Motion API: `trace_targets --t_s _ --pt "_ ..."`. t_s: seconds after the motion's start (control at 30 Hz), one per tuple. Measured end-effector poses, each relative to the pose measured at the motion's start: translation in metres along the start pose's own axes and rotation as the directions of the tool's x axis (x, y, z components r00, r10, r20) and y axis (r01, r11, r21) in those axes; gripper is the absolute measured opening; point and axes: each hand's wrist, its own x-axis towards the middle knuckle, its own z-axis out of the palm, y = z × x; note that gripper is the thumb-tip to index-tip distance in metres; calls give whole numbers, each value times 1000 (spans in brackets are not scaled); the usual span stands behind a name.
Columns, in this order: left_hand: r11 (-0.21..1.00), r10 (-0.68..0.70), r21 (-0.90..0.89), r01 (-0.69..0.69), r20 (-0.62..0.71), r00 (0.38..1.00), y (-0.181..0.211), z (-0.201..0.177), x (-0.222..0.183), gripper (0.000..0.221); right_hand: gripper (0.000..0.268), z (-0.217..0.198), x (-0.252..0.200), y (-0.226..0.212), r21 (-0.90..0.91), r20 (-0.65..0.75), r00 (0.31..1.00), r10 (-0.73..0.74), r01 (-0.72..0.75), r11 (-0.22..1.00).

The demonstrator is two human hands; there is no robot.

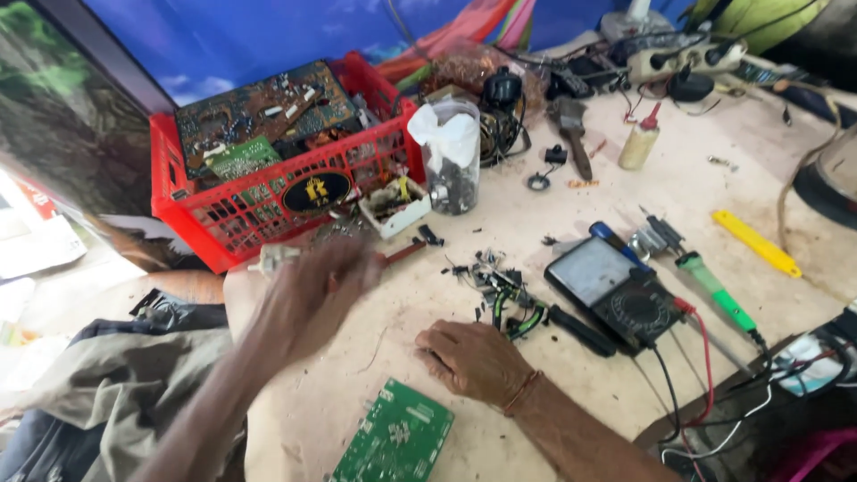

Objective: The person solders components on a circuit board, handles small electronic parts, and uses a soldering iron to apply heat to the board.

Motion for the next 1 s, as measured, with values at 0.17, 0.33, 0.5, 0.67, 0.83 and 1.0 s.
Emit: trace_targets --t_s 0.17,0.33,0.5,0.67,0.83,1.0 --pt "938 -328 -68 340 137 935 -1 32 -169 97 12 -3 1 -2 -24 -160 980 -119 117 993" --pt "841 -475 361 403 136 870 27 103 -235 159 15 -19 8 -18 -22 -238 954 -182 182 983" --pt "763 -529 421 490 -28 848 34 121 -236 142 22 -40 -4 -24 -53 -218 956 -195 188 981" --pt "814 -427 372 445 -136 894 38 111 -230 116 21 -85 -52 -78 9 -195 980 -38 40 999" --pt "837 -425 313 449 -145 893 31 90 -216 119 18 -102 -119 -153 246 -429 800 418 -342 907" --pt "827 -451 -330 455 93 888 49 39 -176 109 56 -55 -267 -102 410 252 453 855 -850 330"
